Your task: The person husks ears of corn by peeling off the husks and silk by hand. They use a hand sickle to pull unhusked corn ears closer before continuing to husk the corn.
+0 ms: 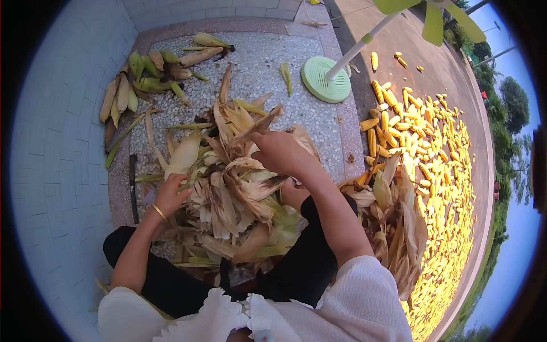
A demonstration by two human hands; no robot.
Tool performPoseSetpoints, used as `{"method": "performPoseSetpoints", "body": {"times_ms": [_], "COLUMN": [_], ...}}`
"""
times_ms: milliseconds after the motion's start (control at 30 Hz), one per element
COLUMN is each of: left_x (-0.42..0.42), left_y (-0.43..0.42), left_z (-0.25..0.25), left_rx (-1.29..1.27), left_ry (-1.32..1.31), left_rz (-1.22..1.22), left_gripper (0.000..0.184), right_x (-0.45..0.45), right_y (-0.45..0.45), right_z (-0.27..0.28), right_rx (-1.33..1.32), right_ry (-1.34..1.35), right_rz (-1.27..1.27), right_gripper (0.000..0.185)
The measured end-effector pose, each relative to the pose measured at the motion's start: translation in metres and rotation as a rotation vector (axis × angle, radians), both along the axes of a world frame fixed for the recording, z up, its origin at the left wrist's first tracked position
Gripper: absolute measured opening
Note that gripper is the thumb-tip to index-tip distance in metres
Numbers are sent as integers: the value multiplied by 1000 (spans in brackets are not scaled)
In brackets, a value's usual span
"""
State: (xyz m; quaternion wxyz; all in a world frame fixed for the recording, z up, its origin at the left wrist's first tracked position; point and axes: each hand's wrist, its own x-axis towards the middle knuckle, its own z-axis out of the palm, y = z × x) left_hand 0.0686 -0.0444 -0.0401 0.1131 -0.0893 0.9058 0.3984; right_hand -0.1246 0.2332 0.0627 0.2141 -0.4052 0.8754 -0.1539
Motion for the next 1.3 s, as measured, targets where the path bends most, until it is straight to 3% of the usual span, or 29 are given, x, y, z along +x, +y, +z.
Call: {"method": "performPoseSetpoints", "body": {"times_ms": [133,200,300,367,467,533,800,900,1033,1133,1267,1300], "left_x": [41,36,14,-9,-36,-63,-176,-215,-258,-265,-254,-243], "left_y": [-47,-69,-119,-155,-239,-276,-418,-446,-455,-469,-482,-476], "left_z": [-36,-30,-39,-42,-114,-126,-182,-199,-213,-238,-242,-236], "left_rx": [-224,-339,-372,-276,-479,-519,-661,-664,-702,-946,-729,-121], "left_ry": [4,-149,-182,-313,-241,-276,-145,-84,-295,-267,-244,-228], "left_rz": [-31,-57,30,227,204,294,536,606,696,688,705,772], "left_gripper": [43,42,41,42,42,42,35,45,62,63,63,63], "right_x": [25,35,42,44,38,28,-27,-51,-72,-79,-74,-71], "right_y": [-44,-64,-86,-93,-98,-97,-117,-131,-145,-148,-140,-138], "right_z": [0,6,15,16,15,9,-17,-26,-39,-46,-40,-37], "right_rx": [11,74,71,22,-16,-24,379,363,408,417,388,383], "right_ry": [-82,-79,-74,-71,-74,-18,-101,-173,-210,-226,-193,-185], "right_rz": [174,212,259,268,238,231,59,26,33,17,27,38], "right_gripper": [32,31,34,36,39,36,43,41,43,43,44,44]}}
